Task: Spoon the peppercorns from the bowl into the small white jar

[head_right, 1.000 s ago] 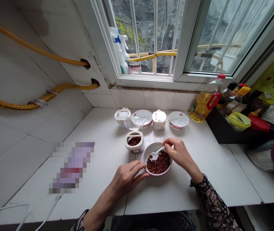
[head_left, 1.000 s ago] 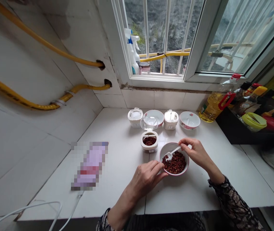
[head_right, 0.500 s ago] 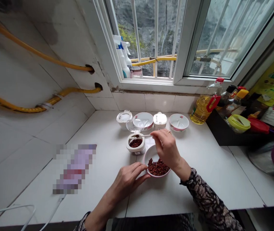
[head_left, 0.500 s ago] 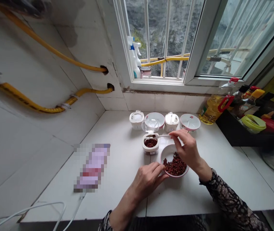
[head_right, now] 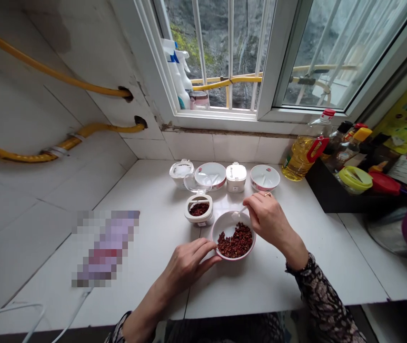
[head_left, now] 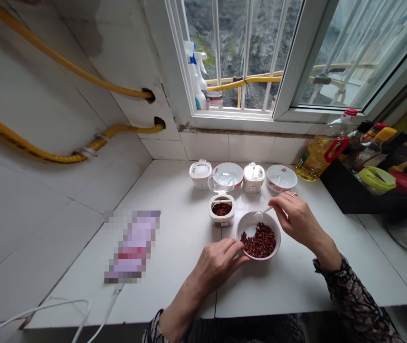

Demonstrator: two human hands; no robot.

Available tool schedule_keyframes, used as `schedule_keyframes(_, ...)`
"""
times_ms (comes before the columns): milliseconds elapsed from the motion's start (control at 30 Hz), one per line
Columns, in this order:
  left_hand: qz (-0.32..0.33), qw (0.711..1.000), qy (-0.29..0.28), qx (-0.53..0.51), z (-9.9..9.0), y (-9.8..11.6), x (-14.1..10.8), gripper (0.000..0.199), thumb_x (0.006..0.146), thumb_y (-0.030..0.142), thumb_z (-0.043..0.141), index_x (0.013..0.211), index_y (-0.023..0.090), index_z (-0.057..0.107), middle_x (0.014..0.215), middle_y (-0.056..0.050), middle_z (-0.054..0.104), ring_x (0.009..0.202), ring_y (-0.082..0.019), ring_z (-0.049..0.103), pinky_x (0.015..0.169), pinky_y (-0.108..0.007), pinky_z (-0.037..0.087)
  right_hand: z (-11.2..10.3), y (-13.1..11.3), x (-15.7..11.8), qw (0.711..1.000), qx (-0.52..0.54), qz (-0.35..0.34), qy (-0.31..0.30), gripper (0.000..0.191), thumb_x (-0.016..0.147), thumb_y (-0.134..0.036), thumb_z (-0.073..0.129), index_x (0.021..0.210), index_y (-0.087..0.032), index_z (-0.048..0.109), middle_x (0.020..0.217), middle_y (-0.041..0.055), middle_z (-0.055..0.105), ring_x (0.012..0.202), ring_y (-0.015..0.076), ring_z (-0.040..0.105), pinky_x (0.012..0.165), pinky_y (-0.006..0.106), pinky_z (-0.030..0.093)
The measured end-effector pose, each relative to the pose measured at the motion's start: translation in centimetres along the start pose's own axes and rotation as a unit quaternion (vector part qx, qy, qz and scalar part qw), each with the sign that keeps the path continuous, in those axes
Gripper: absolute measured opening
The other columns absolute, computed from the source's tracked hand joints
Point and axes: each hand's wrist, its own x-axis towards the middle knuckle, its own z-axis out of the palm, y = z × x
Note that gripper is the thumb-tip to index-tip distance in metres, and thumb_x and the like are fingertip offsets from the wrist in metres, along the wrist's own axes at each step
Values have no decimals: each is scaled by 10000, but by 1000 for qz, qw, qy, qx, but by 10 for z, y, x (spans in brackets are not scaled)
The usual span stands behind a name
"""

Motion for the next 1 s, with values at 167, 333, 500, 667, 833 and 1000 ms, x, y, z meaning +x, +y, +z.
schedule_keyframes(167,-3,1000,0,-1,1,0,0,245,1053,359,442,976,166,570,767,-22,668,629,-139,642,531,-244,461,6,-2,-14,995,-1,-7,-102,216,901,-41,448,848,-180,605,747,61,657,710,197,575,740,346,418)
schedule_keyframes(333,-3,1000,-5,-5,0,0,1,231,1049,348,455,977,164,574,765,-23,668,629,-140,642,528,-243,463,10,-11,-12,990,89,9,-106,211,930,-59,438,872,-194,590,778,49,671,723,183,573,739,326,419)
schedule_keyframes(500,2,1000,-5,-6,-1,0,1,206,1049,334,458,988,166,559,774,-27,676,630,-140,650,544,-241,471,18,-2,-11,997,56,22,-46,198,916,-64,447,869,-190,592,787,62,673,727,197,573,749,344,409)
schedule_keyframes(667,3,1000,-11,-10,-1,-1,-1,171,1035,319,491,1003,163,555,792,-36,680,661,-153,669,562,-242,482,32,-3,-16,994,89,43,-51,199,904,-69,454,866,-188,608,787,58,686,736,196,591,765,347,399)
schedule_keyframes(833,2,1000,-14,-7,-2,-1,0,173,1037,322,485,1019,167,561,791,-31,679,651,-146,664,561,-238,484,38,-10,-18,983,148,91,-57,207,895,-81,460,833,-197,620,780,35,711,725,176,620,822,355,420)
schedule_keyframes(1000,3,1000,-20,-12,-3,-1,0,169,1036,318,487,1027,164,558,796,-33,681,649,-144,664,559,-235,493,34,-4,-19,966,188,180,-10,204,855,-110,485,790,-214,648,779,16,728,751,188,652,767,330,458)
